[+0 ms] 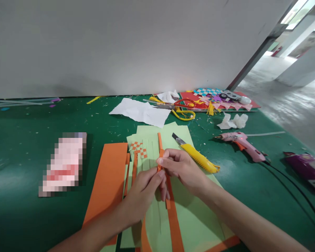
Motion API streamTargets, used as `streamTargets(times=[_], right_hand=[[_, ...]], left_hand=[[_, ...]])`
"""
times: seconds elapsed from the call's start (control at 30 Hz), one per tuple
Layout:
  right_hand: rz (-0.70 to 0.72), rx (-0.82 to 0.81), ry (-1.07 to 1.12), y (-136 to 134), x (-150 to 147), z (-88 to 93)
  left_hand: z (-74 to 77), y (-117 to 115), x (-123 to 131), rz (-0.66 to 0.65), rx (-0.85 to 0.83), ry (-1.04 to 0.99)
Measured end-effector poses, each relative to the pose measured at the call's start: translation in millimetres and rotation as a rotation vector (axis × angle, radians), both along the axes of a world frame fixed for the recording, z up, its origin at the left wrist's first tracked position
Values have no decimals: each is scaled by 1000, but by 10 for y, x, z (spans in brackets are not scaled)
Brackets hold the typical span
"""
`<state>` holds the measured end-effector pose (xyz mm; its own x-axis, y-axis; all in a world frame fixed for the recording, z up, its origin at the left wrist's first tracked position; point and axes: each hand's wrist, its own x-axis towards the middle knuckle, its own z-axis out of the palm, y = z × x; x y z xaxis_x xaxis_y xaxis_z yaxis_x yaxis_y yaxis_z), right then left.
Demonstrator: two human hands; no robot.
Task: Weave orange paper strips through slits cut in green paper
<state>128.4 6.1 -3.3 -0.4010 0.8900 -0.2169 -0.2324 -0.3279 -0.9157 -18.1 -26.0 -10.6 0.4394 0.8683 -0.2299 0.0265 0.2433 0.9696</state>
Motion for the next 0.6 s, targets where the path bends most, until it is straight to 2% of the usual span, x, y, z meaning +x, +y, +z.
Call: streamTargets(times=[0.1,0.3,0.6], right_hand=[[-16,-13,-22,15,11,1],[77,-75,-36,50,37,55],[73,-68,-34,61,54,47]], left_hand=[[10,-2,3,10,0,-1],[-13,9,9,71,-31,-80],[-28,-13,-11,53,-41,-92]])
